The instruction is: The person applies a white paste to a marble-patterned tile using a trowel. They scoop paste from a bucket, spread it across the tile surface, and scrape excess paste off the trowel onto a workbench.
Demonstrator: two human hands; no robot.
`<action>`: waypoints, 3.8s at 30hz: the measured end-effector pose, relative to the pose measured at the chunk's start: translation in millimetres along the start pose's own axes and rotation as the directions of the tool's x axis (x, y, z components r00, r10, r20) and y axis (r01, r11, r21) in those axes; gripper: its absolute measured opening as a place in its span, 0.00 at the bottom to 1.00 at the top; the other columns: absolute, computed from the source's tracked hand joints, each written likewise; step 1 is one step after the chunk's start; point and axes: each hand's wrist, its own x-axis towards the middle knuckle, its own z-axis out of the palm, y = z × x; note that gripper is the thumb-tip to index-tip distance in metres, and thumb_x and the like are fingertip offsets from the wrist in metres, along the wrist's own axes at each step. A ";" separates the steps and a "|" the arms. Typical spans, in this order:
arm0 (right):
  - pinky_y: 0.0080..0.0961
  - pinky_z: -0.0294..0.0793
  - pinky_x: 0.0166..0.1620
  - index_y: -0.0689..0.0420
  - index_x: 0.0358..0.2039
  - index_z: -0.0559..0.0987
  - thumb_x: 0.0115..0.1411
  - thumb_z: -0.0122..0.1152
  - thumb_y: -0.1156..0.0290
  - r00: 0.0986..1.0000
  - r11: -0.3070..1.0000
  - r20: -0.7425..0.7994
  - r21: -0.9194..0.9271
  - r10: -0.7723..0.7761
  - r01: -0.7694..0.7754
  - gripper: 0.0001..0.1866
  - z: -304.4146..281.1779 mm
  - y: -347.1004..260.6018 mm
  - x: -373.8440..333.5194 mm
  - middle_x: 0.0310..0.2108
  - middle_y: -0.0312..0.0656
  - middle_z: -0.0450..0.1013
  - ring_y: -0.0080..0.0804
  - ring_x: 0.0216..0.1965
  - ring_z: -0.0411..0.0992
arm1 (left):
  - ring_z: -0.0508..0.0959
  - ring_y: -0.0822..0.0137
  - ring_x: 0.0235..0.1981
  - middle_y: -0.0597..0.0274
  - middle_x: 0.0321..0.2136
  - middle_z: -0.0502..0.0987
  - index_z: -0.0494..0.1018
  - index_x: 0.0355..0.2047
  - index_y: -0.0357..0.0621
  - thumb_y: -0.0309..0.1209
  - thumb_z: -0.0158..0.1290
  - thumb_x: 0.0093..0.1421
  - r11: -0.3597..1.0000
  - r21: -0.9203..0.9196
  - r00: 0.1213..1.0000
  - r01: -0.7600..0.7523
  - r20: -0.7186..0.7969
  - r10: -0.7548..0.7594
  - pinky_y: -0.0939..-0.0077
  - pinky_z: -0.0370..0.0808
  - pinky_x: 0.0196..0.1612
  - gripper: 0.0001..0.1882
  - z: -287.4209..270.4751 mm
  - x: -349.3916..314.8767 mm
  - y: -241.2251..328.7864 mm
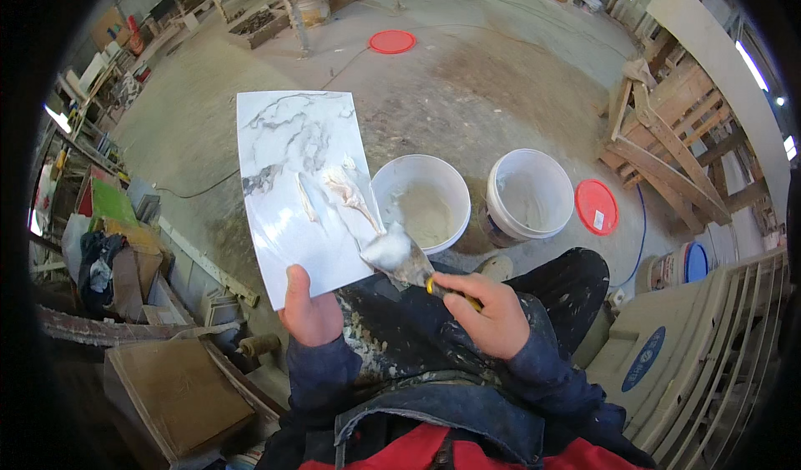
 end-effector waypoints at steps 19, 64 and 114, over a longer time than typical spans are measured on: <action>0.30 0.75 0.47 0.59 0.50 0.81 0.64 0.57 0.69 0.990 0.989 -0.092 0.086 -0.110 0.118 0.16 -1.3 -6.2 77.2 0.43 0.53 0.79 0.42 0.42 0.79 | 0.70 0.55 0.60 0.51 0.60 0.69 0.59 0.66 0.35 0.38 0.55 0.64 0.966 0.116 0.968 0.230 0.071 -0.239 0.57 0.63 0.64 0.34 -21.4 -5.1 21.3; 0.38 0.75 0.29 0.44 0.51 0.79 0.59 0.64 0.67 0.947 0.861 -0.040 -0.430 -0.318 0.270 0.18 1.2 41.2 10.0 0.27 0.40 0.71 0.44 0.28 0.74 | 0.69 0.53 0.62 0.53 0.62 0.68 0.60 0.66 0.39 0.35 0.47 0.69 0.858 -0.396 0.927 0.326 -0.047 -0.373 0.50 0.66 0.64 0.27 -23.6 2.6 8.2; 0.27 0.73 0.52 0.64 0.54 0.76 0.61 0.63 0.69 0.973 0.964 -0.137 0.216 0.187 -0.155 0.22 -10.4 23.2 -26.6 0.45 0.47 0.79 0.32 0.44 0.78 | 0.64 0.49 0.66 0.48 0.67 0.62 0.55 0.68 0.37 0.32 0.43 0.70 0.785 -0.500 0.925 0.365 0.100 -0.367 0.44 0.62 0.67 0.28 -8.1 34.4 2.1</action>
